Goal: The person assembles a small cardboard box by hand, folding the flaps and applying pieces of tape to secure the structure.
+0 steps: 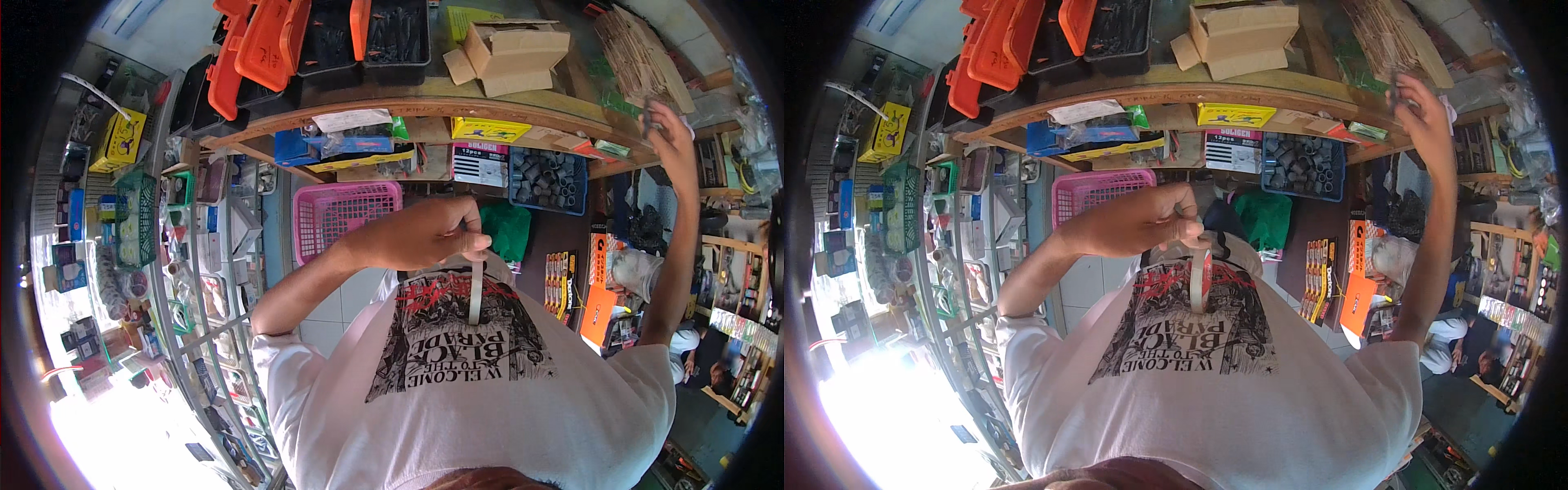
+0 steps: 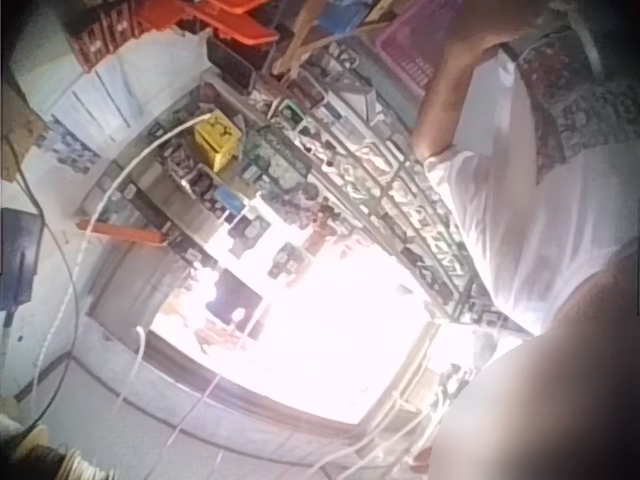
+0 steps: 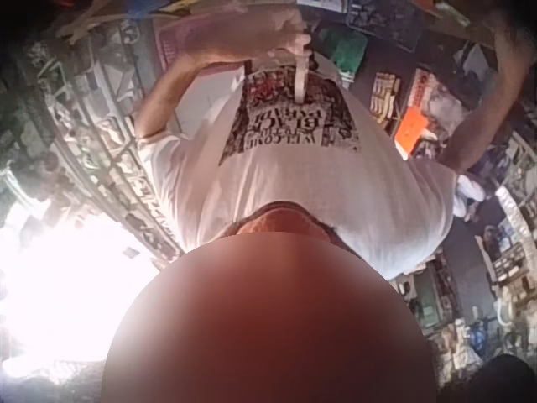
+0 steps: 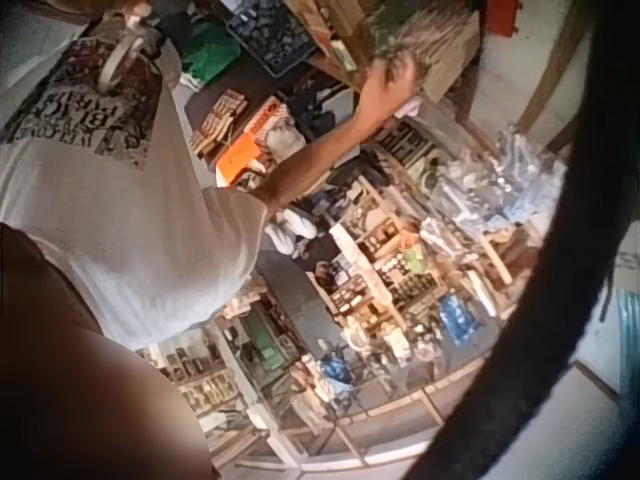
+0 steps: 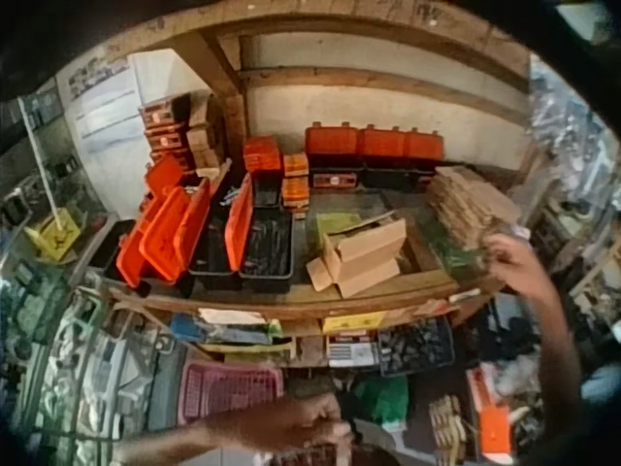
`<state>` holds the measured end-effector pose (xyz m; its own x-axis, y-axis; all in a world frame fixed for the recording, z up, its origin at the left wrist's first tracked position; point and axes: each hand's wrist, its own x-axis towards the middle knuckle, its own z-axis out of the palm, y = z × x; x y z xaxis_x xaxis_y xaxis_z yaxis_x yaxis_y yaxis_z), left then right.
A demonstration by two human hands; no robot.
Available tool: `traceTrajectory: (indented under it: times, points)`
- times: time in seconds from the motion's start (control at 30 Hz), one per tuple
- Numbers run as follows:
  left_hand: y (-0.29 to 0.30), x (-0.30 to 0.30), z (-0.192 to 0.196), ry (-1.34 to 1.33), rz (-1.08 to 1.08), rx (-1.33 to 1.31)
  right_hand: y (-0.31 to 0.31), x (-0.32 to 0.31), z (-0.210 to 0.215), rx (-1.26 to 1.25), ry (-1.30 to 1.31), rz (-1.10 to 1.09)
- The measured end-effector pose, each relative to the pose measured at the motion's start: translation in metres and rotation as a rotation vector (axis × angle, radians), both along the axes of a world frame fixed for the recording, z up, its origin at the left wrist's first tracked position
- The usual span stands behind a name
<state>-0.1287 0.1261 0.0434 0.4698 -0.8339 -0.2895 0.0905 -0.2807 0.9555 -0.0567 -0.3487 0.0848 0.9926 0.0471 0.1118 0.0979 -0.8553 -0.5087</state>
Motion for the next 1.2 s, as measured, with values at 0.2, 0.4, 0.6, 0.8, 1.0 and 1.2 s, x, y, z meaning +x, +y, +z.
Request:
traceTrajectory:
  times: [0.2,0.4,0.6,0.8,1.0,1.2]
  points:
    - [-0.002,0.004,0.004,-0.065,-0.033,0.026,0.074,-0.075,-0.004,0.783,0.236,0.321]
    - [-0.01,0.008,0.005,-0.071,-0.039,0.011,0.152,-0.109,0.017,0.15,0.681,0.799]
    - [-0.015,0.004,0.004,-0.129,-0.04,0.026,0.183,-0.101,0.02,0.047,0.85,0.918]
    - [-0.008,0.002,0.004,-0.187,-0.01,0.009,0.199,-0.09,0.012,0.093,0.972,0.998]
    - [0.003,-0.001,0.004,-0.168,0.049,0.043,0.21,-0.083,0.014,0.09,1.085,0.989]
    - [0.007,-0.002,-0.012,-0.106,0.083,0.055,0.208,-0.077,0.014,0.017,1.018,0.976]
